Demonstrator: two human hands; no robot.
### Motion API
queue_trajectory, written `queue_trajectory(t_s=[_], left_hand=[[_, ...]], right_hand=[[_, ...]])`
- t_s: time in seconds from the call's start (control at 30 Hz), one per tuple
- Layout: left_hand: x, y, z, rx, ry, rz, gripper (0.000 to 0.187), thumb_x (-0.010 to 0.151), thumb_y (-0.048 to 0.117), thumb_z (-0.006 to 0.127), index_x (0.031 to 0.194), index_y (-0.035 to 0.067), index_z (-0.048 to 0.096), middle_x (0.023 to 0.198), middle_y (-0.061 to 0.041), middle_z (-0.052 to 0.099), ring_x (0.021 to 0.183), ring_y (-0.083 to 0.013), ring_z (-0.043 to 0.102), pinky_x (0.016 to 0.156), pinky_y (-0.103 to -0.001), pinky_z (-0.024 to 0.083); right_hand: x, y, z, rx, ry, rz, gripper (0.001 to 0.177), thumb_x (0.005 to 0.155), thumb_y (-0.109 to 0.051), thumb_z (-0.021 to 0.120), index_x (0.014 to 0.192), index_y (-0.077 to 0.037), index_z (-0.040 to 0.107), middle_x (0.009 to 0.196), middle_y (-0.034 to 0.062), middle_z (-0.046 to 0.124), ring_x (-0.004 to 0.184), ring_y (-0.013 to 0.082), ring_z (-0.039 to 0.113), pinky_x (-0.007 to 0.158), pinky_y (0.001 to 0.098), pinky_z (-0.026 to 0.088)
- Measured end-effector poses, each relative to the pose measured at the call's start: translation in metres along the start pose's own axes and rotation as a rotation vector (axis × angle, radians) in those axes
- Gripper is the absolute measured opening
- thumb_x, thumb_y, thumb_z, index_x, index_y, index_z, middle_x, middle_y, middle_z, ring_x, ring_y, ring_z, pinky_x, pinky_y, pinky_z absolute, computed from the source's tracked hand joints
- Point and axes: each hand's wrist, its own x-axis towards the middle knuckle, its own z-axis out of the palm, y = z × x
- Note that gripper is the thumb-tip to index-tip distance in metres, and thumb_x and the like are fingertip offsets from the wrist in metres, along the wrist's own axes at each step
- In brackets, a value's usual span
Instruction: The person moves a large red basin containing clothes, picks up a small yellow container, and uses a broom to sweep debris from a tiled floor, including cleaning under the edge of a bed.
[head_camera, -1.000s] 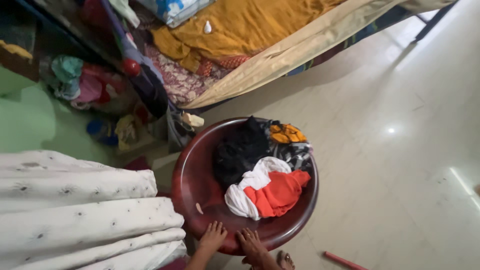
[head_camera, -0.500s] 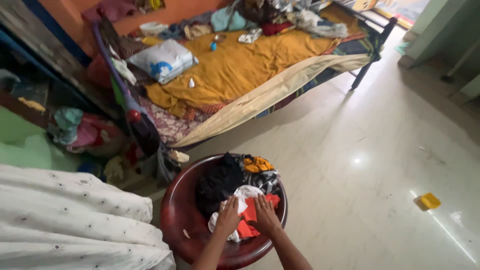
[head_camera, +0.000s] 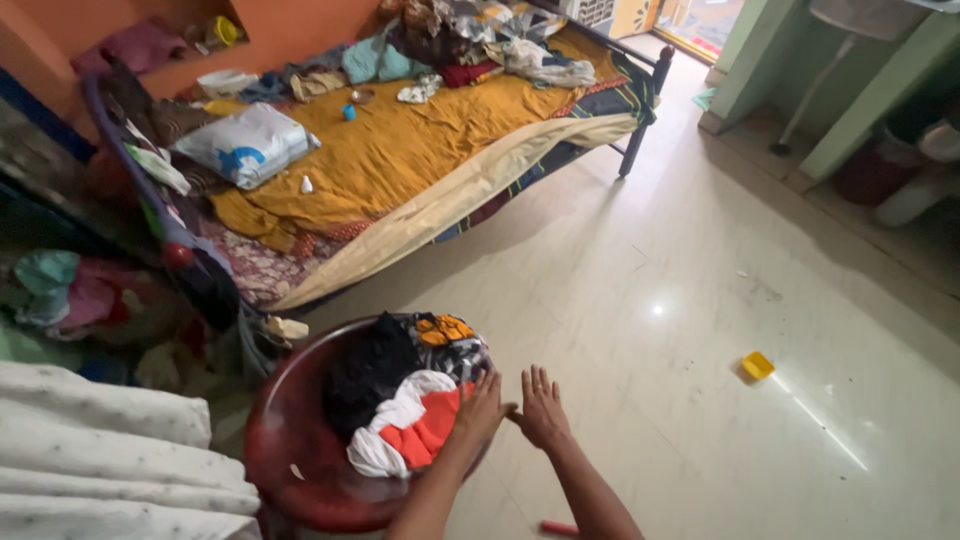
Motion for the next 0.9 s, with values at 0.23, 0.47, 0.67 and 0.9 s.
queue_trajectory(t_s=[0.23,0.47,0.67,0.9], left_hand=[[0.049,0.080,0.009,-0.028,-0.086,0.032,0.088,0.097,0.063,0.048,0.161,0.008,0.022,0.171,-0.009,0.018,0.158,-0.0285,0.013,0.123,-0.062,0.015],[0.092,0.139,0.008,-0.012,-0.095,0.121,0.090,0.098,0.066,0.043,0.162,0.007,0.020,0.172,-0.009,0.015,0.158,-0.0286,0.012,0.124,-0.061,0.014],[0.150,0.183,0.012,0.037,-0.174,0.197,0.090,0.099,0.067,0.041,0.163,0.009,0.014,0.172,-0.007,0.010,0.158,-0.0278,0.007,0.124,-0.060,0.011],[0.243,0.226,0.026,0.070,-0.228,0.336,0.089,0.100,0.064,0.043,0.163,0.009,0.015,0.173,-0.007,0.011,0.159,-0.0274,0.009,0.125,-0.060,0.013]], right_hand=[[-0.025,0.071,-0.043,-0.013,0.041,0.103,0.099,0.091,-0.048,0.071,0.159,-0.001,0.016,0.169,0.0214,0.010,0.158,0.0356,0.005,0.126,0.0532,0.012],[-0.035,0.125,-0.086,-0.023,0.120,0.211,0.098,0.092,-0.048,0.069,0.159,0.000,0.015,0.168,0.0218,0.011,0.158,0.0364,0.005,0.126,0.0533,0.012],[-0.020,0.173,-0.115,-0.062,0.147,0.298,0.101,0.093,-0.050,0.069,0.159,0.001,0.013,0.169,0.0218,0.009,0.158,0.0358,0.003,0.126,0.0543,0.013],[0.033,0.236,-0.132,-0.029,0.274,0.381,0.100,0.092,-0.051,0.068,0.159,-0.001,0.013,0.168,0.0213,0.009,0.157,0.0359,0.004,0.125,0.0551,0.014]])
